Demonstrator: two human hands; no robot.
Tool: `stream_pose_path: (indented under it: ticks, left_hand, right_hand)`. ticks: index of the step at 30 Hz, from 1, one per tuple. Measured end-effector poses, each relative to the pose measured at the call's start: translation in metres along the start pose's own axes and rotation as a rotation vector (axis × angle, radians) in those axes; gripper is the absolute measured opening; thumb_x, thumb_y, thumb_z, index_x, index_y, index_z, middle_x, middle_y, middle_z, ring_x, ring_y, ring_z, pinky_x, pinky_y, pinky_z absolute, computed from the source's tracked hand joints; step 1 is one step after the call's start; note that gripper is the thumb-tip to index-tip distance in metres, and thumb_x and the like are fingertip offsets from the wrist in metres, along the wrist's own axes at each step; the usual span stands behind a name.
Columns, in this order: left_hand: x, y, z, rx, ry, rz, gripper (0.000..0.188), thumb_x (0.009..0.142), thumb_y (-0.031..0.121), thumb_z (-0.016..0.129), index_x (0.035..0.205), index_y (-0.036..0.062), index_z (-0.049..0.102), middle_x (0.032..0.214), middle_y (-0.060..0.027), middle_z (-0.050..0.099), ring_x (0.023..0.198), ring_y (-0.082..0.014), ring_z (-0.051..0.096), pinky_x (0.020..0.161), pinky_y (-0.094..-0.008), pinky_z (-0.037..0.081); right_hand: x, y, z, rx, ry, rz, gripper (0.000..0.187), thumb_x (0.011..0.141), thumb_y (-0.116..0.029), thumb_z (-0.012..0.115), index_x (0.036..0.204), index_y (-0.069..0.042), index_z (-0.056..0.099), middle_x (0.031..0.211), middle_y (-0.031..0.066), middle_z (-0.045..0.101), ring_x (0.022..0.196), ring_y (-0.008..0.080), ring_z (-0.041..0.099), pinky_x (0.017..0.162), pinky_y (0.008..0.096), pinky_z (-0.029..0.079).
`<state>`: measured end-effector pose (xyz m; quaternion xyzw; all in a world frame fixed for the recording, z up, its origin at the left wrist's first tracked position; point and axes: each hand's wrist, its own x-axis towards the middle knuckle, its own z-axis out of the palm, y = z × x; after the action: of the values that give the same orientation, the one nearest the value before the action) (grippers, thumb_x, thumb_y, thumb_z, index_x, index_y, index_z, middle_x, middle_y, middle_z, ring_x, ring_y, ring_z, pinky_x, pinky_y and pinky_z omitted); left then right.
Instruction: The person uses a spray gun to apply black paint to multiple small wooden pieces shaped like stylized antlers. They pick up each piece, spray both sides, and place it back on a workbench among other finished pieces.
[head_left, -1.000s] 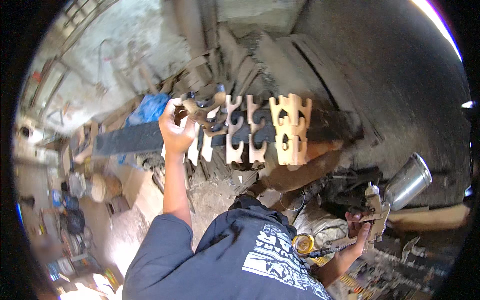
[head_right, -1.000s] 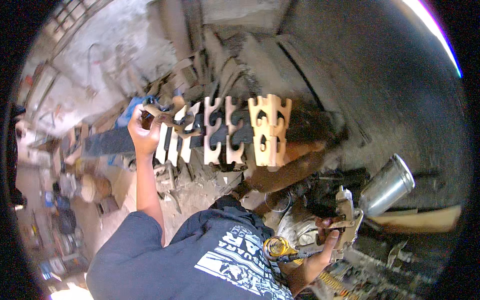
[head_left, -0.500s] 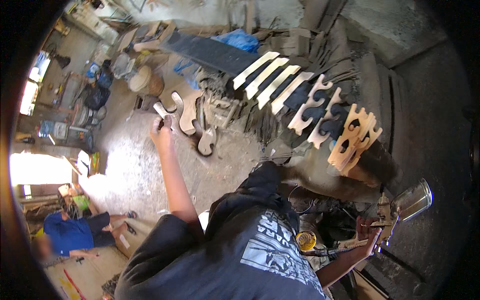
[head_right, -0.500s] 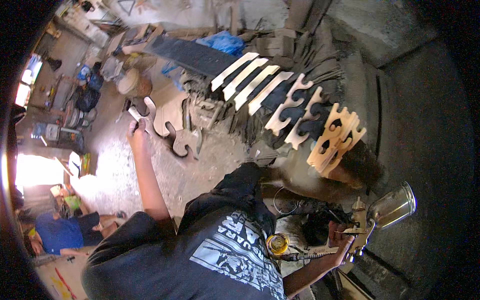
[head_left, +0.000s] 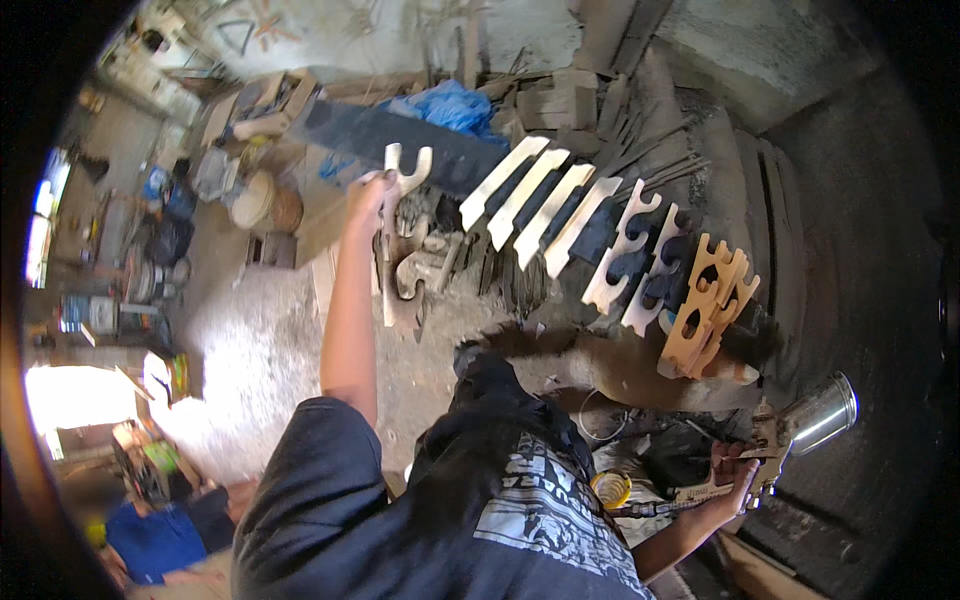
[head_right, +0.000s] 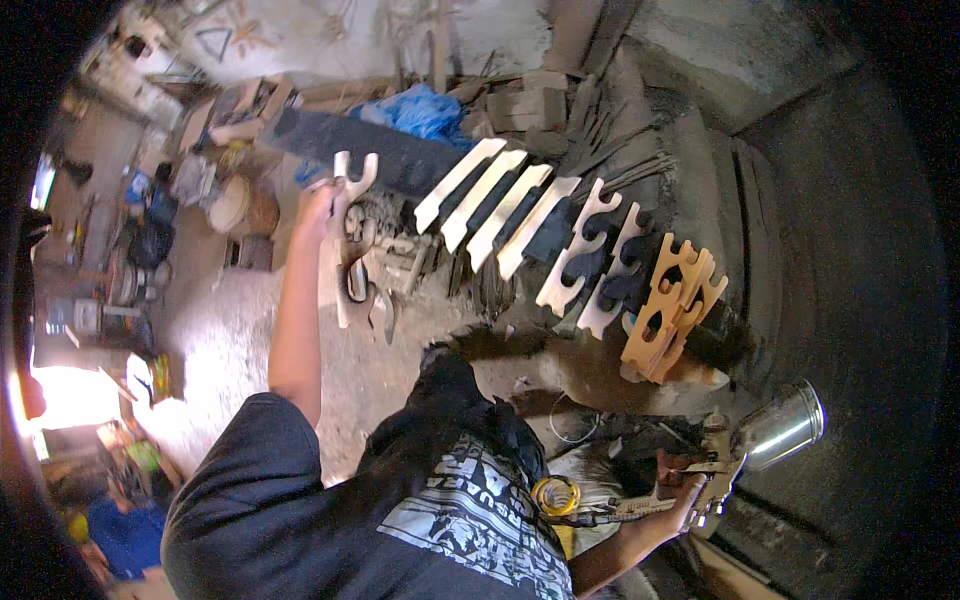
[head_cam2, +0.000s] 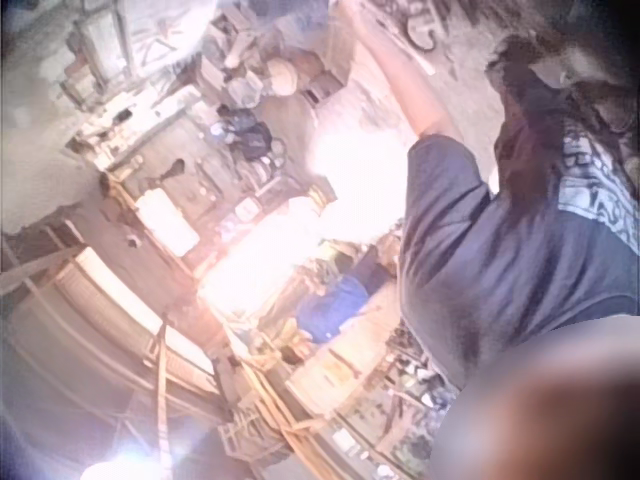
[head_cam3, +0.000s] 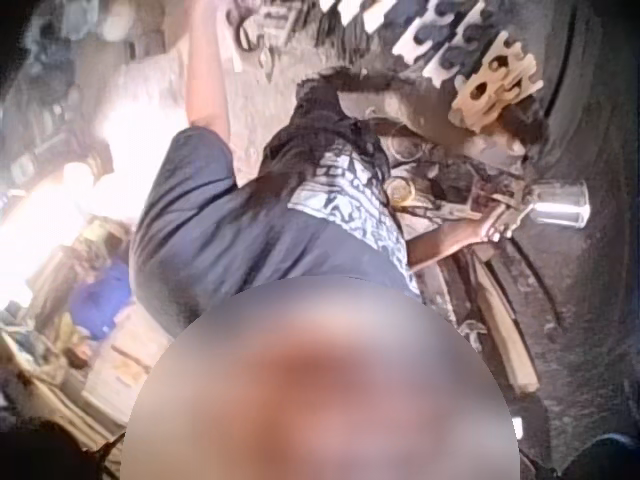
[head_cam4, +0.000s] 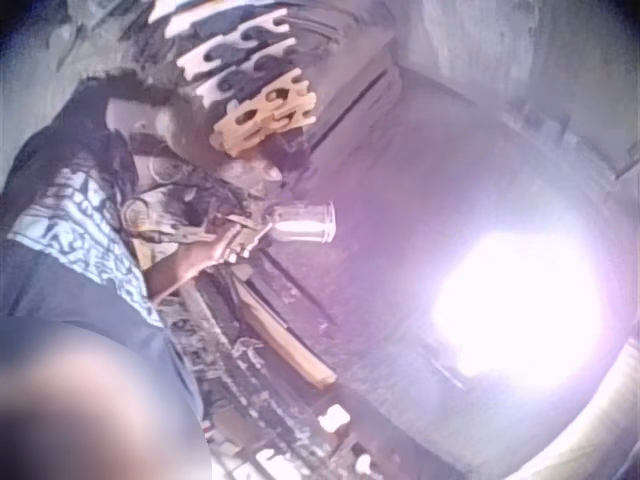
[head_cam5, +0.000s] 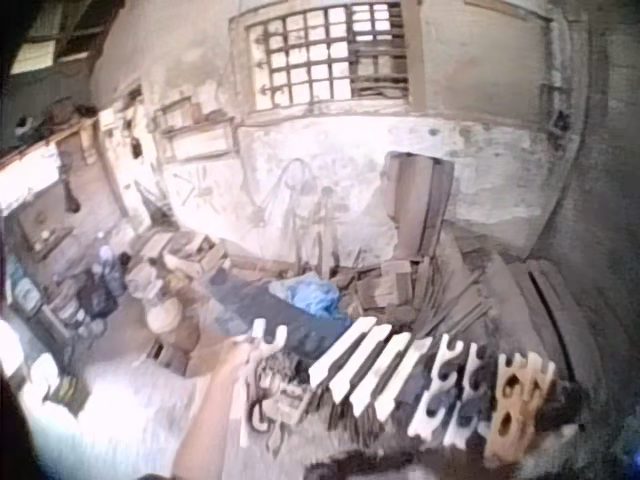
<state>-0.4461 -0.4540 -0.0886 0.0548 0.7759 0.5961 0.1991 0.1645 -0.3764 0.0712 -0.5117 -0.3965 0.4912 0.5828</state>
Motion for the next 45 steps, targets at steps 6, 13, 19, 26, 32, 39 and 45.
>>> stream_pose_path:
  ticks: [6, 13, 19, 26, 32, 39, 45]
  left_hand:
    - [0.169, 0.028, 0.130, 0.251, -0.373, -0.063, 0.027, 0.079, 0.031, 0.073, 0.087, 0.0057, 0.067, 0.076, 0.0005, 0.056, 0.066, -0.0128, 0.044, 0.058, -0.0325, 0.033]
    - [0.250, -0.017, 0.233, 0.290, -0.403, -0.244, 0.025, 0.076, 0.020, 0.076, 0.079, -0.0022, 0.066, 0.077, -0.0074, 0.063, 0.061, -0.0190, 0.052, 0.055, -0.0391, 0.039]
    - [0.271, -0.053, 0.240, 0.492, -0.469, -0.125, 0.032, 0.077, 0.030, 0.078, 0.075, 0.0010, 0.064, 0.068, -0.0041, 0.057, 0.062, -0.0211, 0.051, 0.060, -0.0388, 0.043]
    - [0.277, -0.053, 0.229, 0.808, -0.363, 0.043, 0.046, 0.069, 0.044, 0.076, 0.078, -0.0011, 0.070, 0.089, -0.0196, 0.071, 0.089, -0.0332, 0.069, 0.077, -0.0415, 0.050]
    - [0.264, -0.039, 0.213, 0.764, -0.314, 0.065, 0.046, 0.074, 0.045, 0.072, 0.087, 0.0006, 0.071, 0.097, -0.0200, 0.070, 0.094, -0.0345, 0.067, 0.082, -0.0410, 0.050]
    - [0.145, -0.029, 0.177, 0.139, -0.023, 0.576, 0.018, 0.086, 0.017, 0.067, 0.092, -0.0003, 0.067, 0.080, -0.0087, 0.068, 0.069, -0.0150, 0.060, 0.067, -0.0310, 0.048]
    - [-0.110, -0.101, 0.230, -0.016, -1.158, -0.085, 0.022, 0.085, -0.009, 0.051, 0.096, 0.0015, 0.066, 0.078, -0.0074, 0.067, 0.071, -0.0153, 0.066, 0.062, -0.0268, 0.056]
  right_hand:
    - [-0.038, 0.013, 0.098, -0.106, 0.229, 0.069, 0.041, 0.100, -0.034, 0.049, 0.120, 0.001, 0.053, 0.097, 0.0102, 0.060, 0.092, 0.0212, 0.058, 0.091, 0.0384, 0.047]
    - [-0.062, 0.014, 0.166, -0.249, 0.431, 0.107, 0.033, 0.100, -0.034, 0.049, 0.114, -0.004, 0.054, 0.092, 0.0053, 0.056, 0.087, 0.0148, 0.055, 0.088, 0.0332, 0.045]
    - [-0.066, 0.009, 0.193, -0.272, 0.611, 0.124, 0.033, 0.100, -0.032, 0.051, 0.113, -0.002, 0.055, 0.093, 0.0070, 0.060, 0.088, 0.0167, 0.059, 0.088, 0.0353, 0.048]
    - [-0.068, 0.020, 0.197, -0.240, 0.503, 0.131, 0.042, 0.098, -0.036, 0.054, 0.121, 0.000, 0.055, 0.103, 0.0086, 0.061, 0.097, 0.0218, 0.059, 0.093, 0.0389, 0.047]
    - [-0.065, 0.024, 0.200, -0.305, 0.443, 0.107, 0.036, 0.097, -0.035, 0.054, 0.115, -0.004, 0.056, 0.093, 0.0061, 0.058, 0.090, 0.0187, 0.059, 0.089, 0.0380, 0.049]
    - [-0.063, 0.020, 0.192, -0.365, 0.624, 0.161, 0.039, 0.095, -0.034, 0.057, 0.118, -0.002, 0.056, 0.098, 0.0084, 0.062, 0.091, 0.0217, 0.062, 0.090, 0.0370, 0.049]
    - [-0.040, 0.025, 0.139, -0.206, 0.507, 0.031, 0.036, 0.098, -0.034, 0.052, 0.117, -0.003, 0.055, 0.097, 0.0071, 0.060, 0.092, 0.0185, 0.060, 0.090, 0.0369, 0.049]
